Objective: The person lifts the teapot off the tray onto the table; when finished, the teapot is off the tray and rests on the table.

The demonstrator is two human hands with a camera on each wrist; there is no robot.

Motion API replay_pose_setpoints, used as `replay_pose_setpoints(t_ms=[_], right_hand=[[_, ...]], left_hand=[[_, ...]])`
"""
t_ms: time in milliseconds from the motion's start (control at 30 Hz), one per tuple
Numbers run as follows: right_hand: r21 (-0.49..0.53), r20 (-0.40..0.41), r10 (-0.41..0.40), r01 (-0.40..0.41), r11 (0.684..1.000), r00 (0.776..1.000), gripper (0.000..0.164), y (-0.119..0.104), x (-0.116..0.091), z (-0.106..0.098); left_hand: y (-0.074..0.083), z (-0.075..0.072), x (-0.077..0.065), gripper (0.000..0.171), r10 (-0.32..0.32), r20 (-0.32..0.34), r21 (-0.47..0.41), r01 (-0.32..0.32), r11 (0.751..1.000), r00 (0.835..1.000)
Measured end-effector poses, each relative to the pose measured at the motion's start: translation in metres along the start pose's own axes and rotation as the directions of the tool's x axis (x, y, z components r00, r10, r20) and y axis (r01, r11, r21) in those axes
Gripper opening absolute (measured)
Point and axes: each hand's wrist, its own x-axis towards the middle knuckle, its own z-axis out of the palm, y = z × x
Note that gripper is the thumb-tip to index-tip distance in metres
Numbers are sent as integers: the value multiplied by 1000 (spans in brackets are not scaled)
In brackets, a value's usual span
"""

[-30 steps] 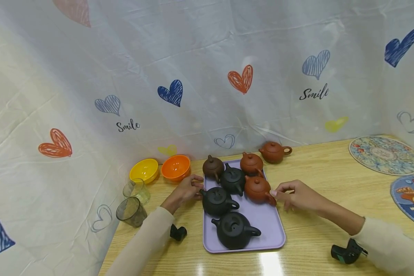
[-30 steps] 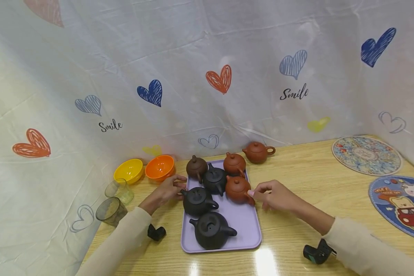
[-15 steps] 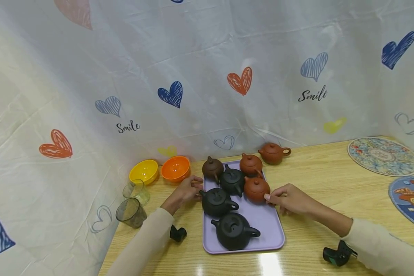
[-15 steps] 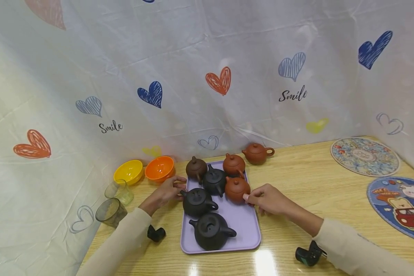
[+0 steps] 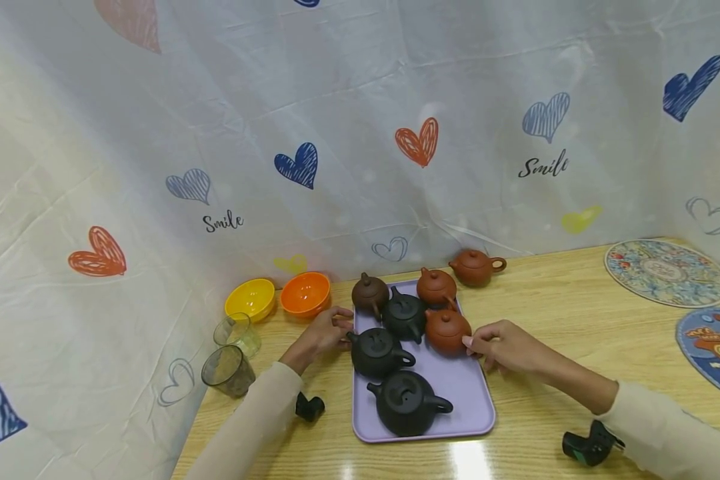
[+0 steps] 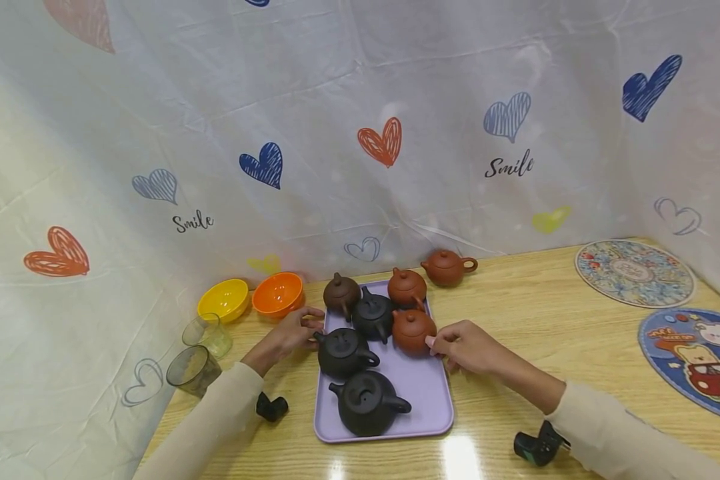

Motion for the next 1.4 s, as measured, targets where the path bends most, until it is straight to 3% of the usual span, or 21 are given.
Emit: replay_pose_setpoints(t_ms=[267, 633, 1400], right_hand=[[40, 60, 4, -6, 999, 998, 38, -9, -4, -9], [52, 110, -5, -1, 999, 994, 31, -5, -10, -16], [26, 75, -56, 54, 998, 996, 34, -3, -17, -44]], left_hand=[[-2, 1, 2, 35, -21, -19, -10, 21, 1000, 1000], [-2, 4, 2, 35, -20, -31, 22, 20, 1000, 999], [-6, 3, 5, 36, -16, -31, 6, 16, 1000, 999]])
